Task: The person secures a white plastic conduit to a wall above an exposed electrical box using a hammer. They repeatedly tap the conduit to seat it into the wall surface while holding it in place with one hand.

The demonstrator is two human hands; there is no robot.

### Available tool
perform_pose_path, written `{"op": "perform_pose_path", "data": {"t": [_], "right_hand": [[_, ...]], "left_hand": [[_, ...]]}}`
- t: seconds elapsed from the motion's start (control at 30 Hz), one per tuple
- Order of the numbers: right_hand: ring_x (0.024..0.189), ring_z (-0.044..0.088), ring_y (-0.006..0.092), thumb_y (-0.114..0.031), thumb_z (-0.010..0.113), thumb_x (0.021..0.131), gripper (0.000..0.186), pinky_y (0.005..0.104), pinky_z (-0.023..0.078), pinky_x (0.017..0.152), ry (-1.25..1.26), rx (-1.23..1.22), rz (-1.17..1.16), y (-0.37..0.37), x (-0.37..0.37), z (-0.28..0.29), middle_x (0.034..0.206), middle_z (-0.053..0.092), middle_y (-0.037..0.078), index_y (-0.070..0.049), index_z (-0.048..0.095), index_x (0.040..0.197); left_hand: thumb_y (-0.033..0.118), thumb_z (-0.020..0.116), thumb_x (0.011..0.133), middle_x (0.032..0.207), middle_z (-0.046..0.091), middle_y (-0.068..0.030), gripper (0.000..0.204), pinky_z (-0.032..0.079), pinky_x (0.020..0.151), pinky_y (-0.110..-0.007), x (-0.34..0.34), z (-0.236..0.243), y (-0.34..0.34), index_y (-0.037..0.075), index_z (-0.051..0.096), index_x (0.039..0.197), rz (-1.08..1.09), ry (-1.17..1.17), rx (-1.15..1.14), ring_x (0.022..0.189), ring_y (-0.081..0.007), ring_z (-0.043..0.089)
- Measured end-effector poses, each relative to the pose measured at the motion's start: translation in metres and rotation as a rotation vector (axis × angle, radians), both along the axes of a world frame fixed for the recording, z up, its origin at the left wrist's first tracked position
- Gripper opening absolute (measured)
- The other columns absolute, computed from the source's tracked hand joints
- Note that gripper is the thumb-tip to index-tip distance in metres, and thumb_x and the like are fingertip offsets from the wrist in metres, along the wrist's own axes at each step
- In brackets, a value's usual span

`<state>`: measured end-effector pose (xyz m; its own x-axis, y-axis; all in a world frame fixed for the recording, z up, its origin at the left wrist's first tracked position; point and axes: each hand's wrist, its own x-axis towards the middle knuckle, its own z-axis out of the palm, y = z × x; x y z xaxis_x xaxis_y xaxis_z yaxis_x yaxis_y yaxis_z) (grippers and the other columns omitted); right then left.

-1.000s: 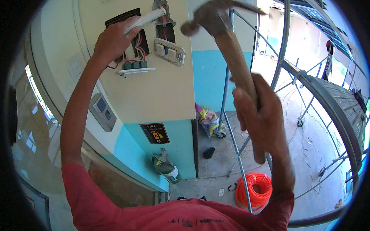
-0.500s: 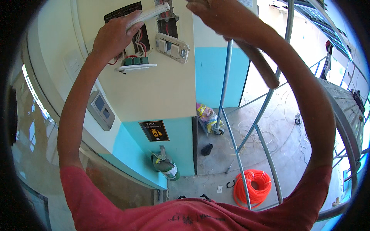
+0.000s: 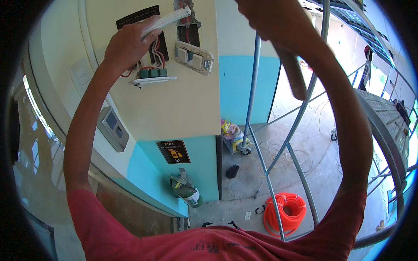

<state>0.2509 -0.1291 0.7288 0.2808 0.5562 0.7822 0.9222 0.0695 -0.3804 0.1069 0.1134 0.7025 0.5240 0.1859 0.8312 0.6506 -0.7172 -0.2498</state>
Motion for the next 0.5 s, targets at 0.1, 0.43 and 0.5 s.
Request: {"op": "perform_pose_path", "data": {"t": [0.1, 0.43, 0.5], "right_hand": [[0.052, 0.051, 0.0125, -0.037, 0.044, 0.099, 0.037, 0.029, 0.045, 0.046, 0.03, -0.335, -0.085, 0.021, 0.012, -0.002, 0.066, 0.051, 0.003, -0.002, 0.053, 0.104], [0.049, 0.048, 0.0075, -0.033, 0.043, 0.099, 0.031, 0.0241, 0.045, 0.043, -0.076, 0.113, 0.024, 0.006, 0.002, 0.01, 0.064, 0.046, -0.001, -0.003, 0.049, 0.098], [0.049, 0.048, 0.0073, -0.033, 0.043, 0.1, 0.03, 0.0239, 0.045, 0.042, -0.047, 0.146, 0.151, 0.007, 0.008, 0.011, 0.065, 0.047, -0.001, -0.003, 0.049, 0.099]], "left_hand": [[0.045, 0.051, 0.093, 0.088, 0.068, -0.0152, 0.043, 0.053, 0.071, -0.044, -0.002, 0.0, -0.003, 0.021, 0.056, 0.129, -0.038, -0.006, -0.002, 0.078, -0.0329, 0.066], [0.046, 0.052, 0.093, 0.087, 0.068, -0.0157, 0.044, 0.053, 0.071, -0.043, -0.002, 0.003, -0.003, 0.02, 0.057, 0.128, -0.023, 0.007, -0.024, 0.078, -0.0331, 0.066], [0.045, 0.052, 0.093, 0.088, 0.068, -0.0156, 0.044, 0.053, 0.071, -0.043, -0.002, 0.003, -0.004, 0.019, 0.057, 0.127, -0.037, 0.008, -0.03, 0.078, -0.033, 0.066]]}}
